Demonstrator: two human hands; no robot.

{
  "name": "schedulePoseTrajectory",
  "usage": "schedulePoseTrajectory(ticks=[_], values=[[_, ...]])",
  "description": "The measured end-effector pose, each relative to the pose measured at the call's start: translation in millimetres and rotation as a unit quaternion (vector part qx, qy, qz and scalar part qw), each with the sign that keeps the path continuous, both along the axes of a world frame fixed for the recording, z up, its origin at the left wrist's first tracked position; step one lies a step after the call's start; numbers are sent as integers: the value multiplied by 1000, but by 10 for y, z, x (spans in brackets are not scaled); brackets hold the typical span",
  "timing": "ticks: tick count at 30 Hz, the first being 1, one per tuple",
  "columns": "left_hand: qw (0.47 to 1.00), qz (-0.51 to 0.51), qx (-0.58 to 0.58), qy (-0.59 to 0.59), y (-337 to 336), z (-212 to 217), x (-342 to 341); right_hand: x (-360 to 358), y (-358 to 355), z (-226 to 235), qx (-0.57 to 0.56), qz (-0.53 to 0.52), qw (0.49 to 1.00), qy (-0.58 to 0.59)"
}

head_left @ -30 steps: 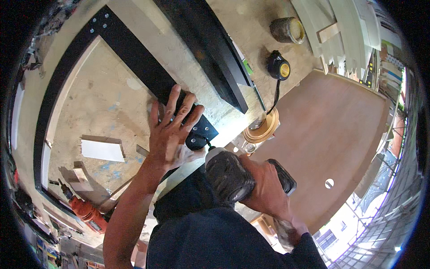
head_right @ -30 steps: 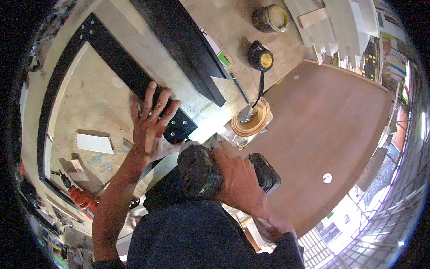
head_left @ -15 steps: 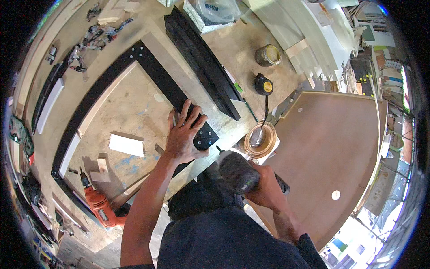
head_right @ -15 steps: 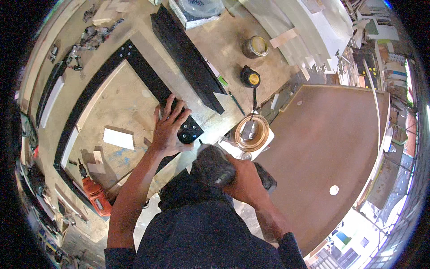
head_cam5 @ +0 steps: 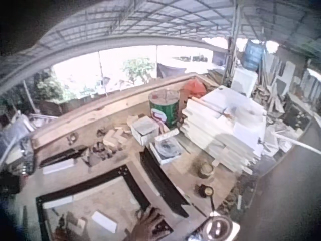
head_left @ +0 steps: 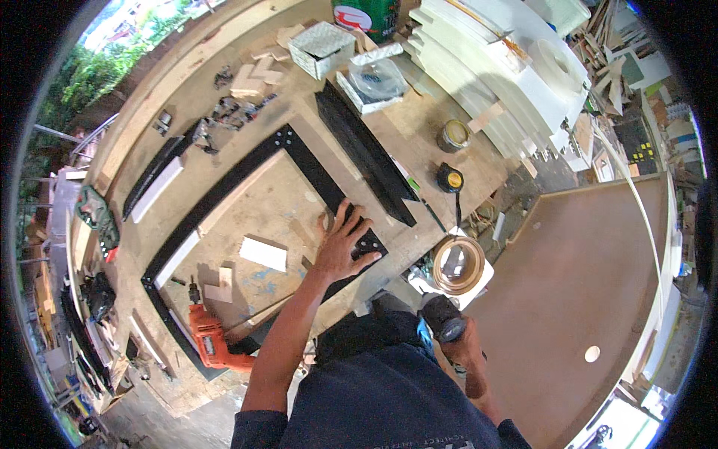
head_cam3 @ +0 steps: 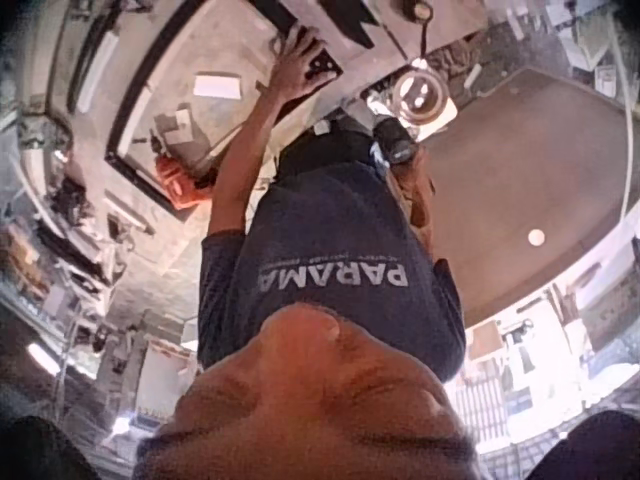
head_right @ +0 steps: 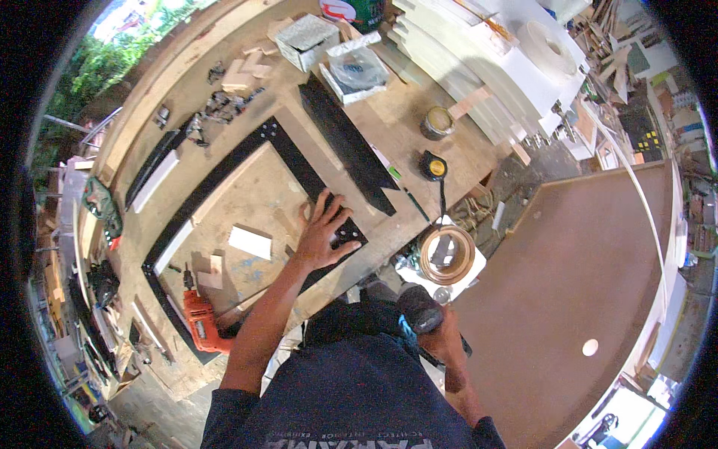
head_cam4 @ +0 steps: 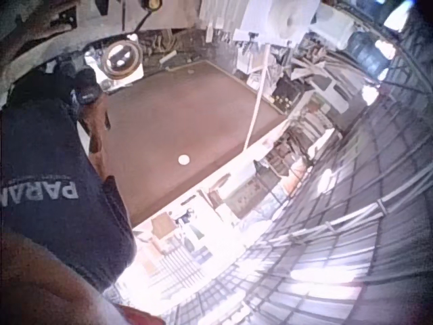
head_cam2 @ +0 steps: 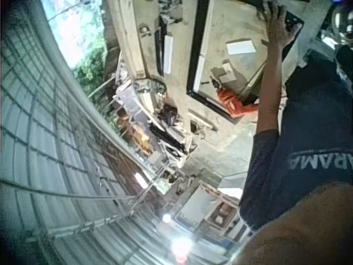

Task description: The person assembles a black metal frame by drilling pilot holes into a wooden surface and driving screws through pre-drilled holes in the frame with a cordless impact driver.

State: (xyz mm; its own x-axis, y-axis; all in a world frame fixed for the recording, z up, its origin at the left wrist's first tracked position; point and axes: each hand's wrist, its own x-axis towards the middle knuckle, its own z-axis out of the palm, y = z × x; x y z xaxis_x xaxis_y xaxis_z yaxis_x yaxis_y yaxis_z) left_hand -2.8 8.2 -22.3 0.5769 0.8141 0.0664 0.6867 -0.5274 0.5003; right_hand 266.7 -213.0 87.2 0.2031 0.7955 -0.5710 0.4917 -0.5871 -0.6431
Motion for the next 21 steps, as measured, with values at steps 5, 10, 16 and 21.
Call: schedulePoseTrajectory(ticks=[5, 10, 16, 21], values=[[1000, -11, -10, 20, -28, -64, -54, -24, 15, -24, 34, -65, 997, 18], [999, -31, -18, 25, -30, -30, -13, 149, -258, -390, 61, -44, 997, 7], [983, 124, 46, -126, 101, 124, -217, 235, -616, -697, 39, -67, 997, -25], [831, 372, 41, -411, 434, 348, -1084, 239, -931, -844, 98, -113, 989, 13]])
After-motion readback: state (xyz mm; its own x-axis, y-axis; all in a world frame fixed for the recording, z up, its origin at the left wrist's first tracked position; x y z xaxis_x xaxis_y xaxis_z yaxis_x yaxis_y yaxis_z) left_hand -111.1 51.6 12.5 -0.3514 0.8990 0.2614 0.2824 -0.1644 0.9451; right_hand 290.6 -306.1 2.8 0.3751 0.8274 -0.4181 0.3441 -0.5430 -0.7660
